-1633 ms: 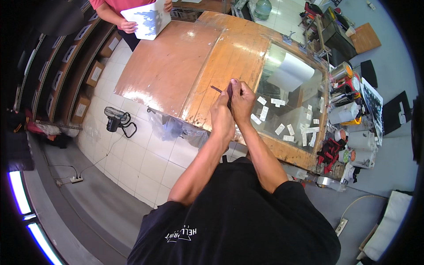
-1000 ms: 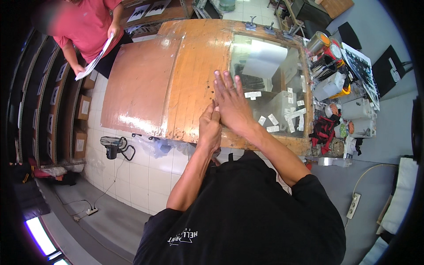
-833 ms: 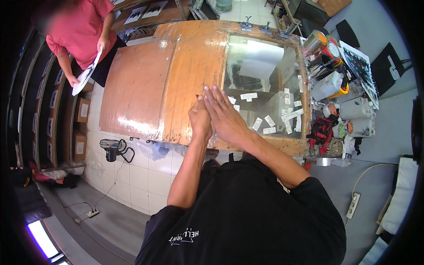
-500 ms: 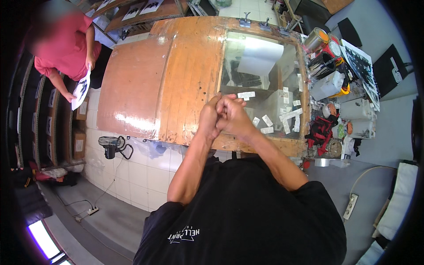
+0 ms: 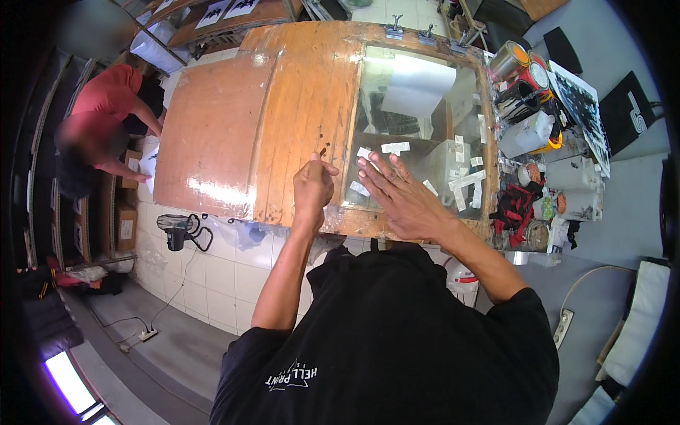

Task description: The person wipes a glass printing frame with a cloth and a liquid from a container, then cleans a small black part by hand.

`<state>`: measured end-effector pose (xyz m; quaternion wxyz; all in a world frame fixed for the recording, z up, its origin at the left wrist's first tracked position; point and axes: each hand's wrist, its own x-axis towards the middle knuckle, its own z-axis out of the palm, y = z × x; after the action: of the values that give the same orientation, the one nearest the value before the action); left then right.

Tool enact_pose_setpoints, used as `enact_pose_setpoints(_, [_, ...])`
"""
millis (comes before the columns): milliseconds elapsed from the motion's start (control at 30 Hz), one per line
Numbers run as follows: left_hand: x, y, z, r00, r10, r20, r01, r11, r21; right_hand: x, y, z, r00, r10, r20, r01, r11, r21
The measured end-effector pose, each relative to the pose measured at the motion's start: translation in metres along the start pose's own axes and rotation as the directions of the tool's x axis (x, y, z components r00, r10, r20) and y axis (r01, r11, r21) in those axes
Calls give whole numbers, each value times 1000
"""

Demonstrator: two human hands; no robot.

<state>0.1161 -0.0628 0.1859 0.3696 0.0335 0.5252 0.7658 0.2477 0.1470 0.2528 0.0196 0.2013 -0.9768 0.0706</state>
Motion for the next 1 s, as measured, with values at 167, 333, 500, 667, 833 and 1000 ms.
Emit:
enact_pose_setpoints(167, [-29, 19, 45, 984, -127, 126, 163, 926, -340, -3, -5, -10, 999, -22, 50, 28, 993, -114])
enact_pose_setpoints(333, [-51, 23, 64, 988, 61, 140, -84, 983, 166, -2, -15, -2, 997, 22, -67, -34, 984, -174])
enact_pose_setpoints(500, [-64, 35, 58, 980, 84, 180, -121, 971, 205, -9, -12, -15, 959, -32, -282, -76, 928, -364])
enact_pose_setpoints(667, [-71, 45, 50, 953, 75, 294, -149, 960, 237, -17, -12, -23, 952, -88, -294, 15, 970, -241])
enact_pose_setpoints(833, [-57, 44, 68, 941, 55, 334, -251, 776, 579, -12, -22, -34, 922, 33, -386, 49, 978, 202])
enact_pose_setpoints(1000, [-43, 20, 72, 948, -274, 162, 223, 934, 278, -9, -37, -22, 924, 85, -373, -8, 979, 205])
